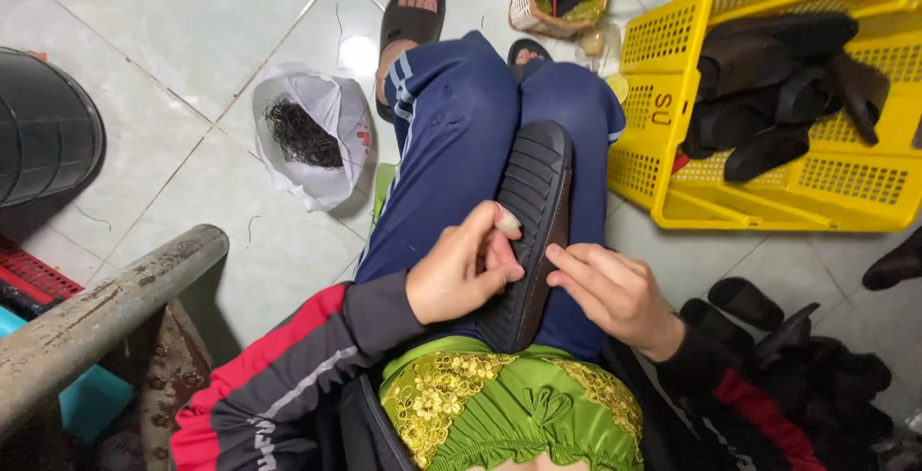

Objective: Hand-stitching the sole of a shoe to the upper part using a needle and thread.

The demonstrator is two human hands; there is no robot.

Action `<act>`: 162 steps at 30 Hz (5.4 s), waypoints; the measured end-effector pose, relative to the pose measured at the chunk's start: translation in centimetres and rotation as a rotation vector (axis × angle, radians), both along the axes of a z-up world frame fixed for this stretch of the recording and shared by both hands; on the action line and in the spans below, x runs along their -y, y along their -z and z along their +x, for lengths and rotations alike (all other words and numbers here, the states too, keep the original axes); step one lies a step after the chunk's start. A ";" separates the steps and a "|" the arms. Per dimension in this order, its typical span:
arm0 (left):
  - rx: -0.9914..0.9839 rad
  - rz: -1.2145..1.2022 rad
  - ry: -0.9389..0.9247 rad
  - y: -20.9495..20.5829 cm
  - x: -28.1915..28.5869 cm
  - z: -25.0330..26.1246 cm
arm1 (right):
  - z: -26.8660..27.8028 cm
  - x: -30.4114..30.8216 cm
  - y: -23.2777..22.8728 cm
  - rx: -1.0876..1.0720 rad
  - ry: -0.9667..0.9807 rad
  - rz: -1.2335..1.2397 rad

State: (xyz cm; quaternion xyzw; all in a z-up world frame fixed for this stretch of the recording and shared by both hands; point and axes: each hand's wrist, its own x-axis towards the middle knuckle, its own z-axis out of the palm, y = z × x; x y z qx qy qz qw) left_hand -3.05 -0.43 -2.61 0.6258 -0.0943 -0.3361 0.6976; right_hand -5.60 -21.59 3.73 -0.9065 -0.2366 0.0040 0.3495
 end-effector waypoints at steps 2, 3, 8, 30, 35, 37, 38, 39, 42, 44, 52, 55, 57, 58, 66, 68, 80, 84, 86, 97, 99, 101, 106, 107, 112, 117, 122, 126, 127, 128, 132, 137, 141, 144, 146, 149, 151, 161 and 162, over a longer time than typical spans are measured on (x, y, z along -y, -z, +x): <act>0.027 0.010 -0.015 -0.9 0.0 0.3 | 0.1 0.1 -1.4 -0.038 0.008 -0.097; 0.065 0.015 -0.038 -1.4 -0.1 0.6 | 0.4 0.1 -2.2 -0.067 0.007 -0.200; 0.726 0.263 -0.080 -4.4 1.3 1.4 | 0.0 4.2 -3.9 -0.080 -0.059 -0.599; 1.220 0.222 -0.173 -3.7 2.7 0.5 | 0.0 2.7 -1.5 0.057 -0.010 -0.132; 1.214 0.254 -0.162 -3.5 1.4 -0.1 | -0.4 2.9 -0.5 0.082 -0.033 -0.192; 1.206 0.253 -0.166 -3.3 1.3 -0.3 | -0.1 2.9 -0.6 0.096 -0.048 -0.221; 1.207 0.243 -0.174 -3.4 1.4 -0.3 | 0.1 2.8 -1.0 0.081 -0.063 -0.189; 1.208 0.232 -0.182 -3.4 1.5 -0.3 | 0.4 2.7 -1.2 0.065 -0.078 -0.158; 1.215 0.216 -0.190 -2.6 1.4 -0.5 | 0.3 2.1 -1.4 -0.148 -0.006 0.134; 1.217 0.208 -0.199 -2.5 1.5 -0.5 | -0.5 3.0 -0.4 -0.172 0.084 0.235; 1.070 0.315 -0.068 -4.5 0.6 0.0 | -3.5 9.1 -0.1 -0.221 0.509 0.725; 0.908 0.595 -0.030 -4.9 0.0 0.2 | -2.7 11.8 -1.8 -0.224 0.888 1.166; 0.890 0.746 0.071 -5.0 -0.2 0.5 | -3.1 10.6 -2.2 0.272 0.521 -0.407; 0.888 0.746 0.073 -4.9 -0.3 0.5 | -2.6 8.3 -1.6 0.269 0.521 -0.407; 0.258 -0.160 -0.059 -5.3 -1.0 3.2 | -3.9 1.4 1.5 -0.266 0.277 0.235; 0.198 -0.252 -0.058 -4.5 -0.3 4.2 | -3.2 1.1 0.5 -0.324 0.313 0.314; 0.026 -0.247 -0.112 -3.2 -0.3 10.9 | 0.1 1.4 0.3 -0.302 0.224 0.258; 0.941 0.628 -0.137 -5.0 -3.5 10.8 | 0.6 1.1 -1.6 -0.010 0.092 -0.030; 0.973 0.476 -0.116 -5.4 -2.5 9.3 | 0.5 1.4 -0.9 0.000 0.065 -0.107; 0.825 0.050 0.038 -3.0 0.0 3.6 | 0.2 2.3 -0.8 0.011 -0.024 -0.342; 0.860 0.062 0.029 -2.5 0.0 3.8 | 0.3 2.2 -1.3 0.052 -0.075 -0.460; 0.842 0.093 0.034 -1.9 0.3 3.7 | 0.0 2.2 -0.4 0.074 -0.098 -0.493; 0.842 0.154 0.018 -1.2 1.3 3.9 | -0.6 1.1 2.9 0.129 -0.068 -0.507; 0.858 0.163 0.020 -1.1 1.3 3.8 | -0.6 1.1 2.9 0.099 -0.044 -0.481; 0.856 0.291 0.032 -3.1 0.5 3.6 | -0.7 0.5 2.3 0.053 0.053 -0.243; 0.219 -0.152 -0.112 -3.5 -0.4 1.3 | -1.2 0.9 3.2 0.051 0.145 -0.015; -0.087 -0.325 -0.115 -1.3 0.2 1.6 | -0.6 0.1 2.5 0.074 0.144 0.035; -0.016 -0.078 -0.013 -0.2 0.9 0.7 | 0.3 -0.1 0.2 0.040 0.129 -0.054; -0.021 -0.079 -0.004 -0.6 0.8 0.8 | 0.1 0.3 -0.4 0.035 0.138 -0.056; 0.035 -0.030 -0.064 -1.0 0.5 1.1 | 0.1 0.5 -0.9 0.025 0.104 -0.181; 0.725 0.301 -0.161 -3.8 1.7 1.7 | 0.5 1.2 -3.4 -0.027 0.052 -0.486; 0.897 0.319 0.019 -5.6 2.2 2.1 | 0.6 4.6 -5.4 -0.103 0.013 -0.635; 1.169 0.194 -0.017 -3.3 2.4 1.8 | -0.5 3.4 -2.4 -0.145 -0.085 -0.131; 1.162 0.185 -0.048 -3.1 1.8 1.2 | -0.1 3.1 -1.2 -0.089 0.022 -0.100; 1.151 0.186 -0.071 -3.0 1.8 0.7 | 0.1 2.8 -0.8 -0.080 0.000 -0.164; 1.136 0.164 -0.103 -2.4 1.6 0.2 | 0.7 2.3 -1.8 -0.246 -0.004 0.080; 1.129 0.140 -0.106 -2.0 1.5 0.1 | 0.0 3.2 -1.9 -0.415 0.017 0.396; 0.950 0.685 0.110 -4.4 0.4 1.2 | -0.1 1.0 -0.6 -0.138 0.237 0.182; 0.947 0.699 0.153 -4.3 0.3 1.2 | 0.7 0.5 -0.9 -0.041 0.177 0.009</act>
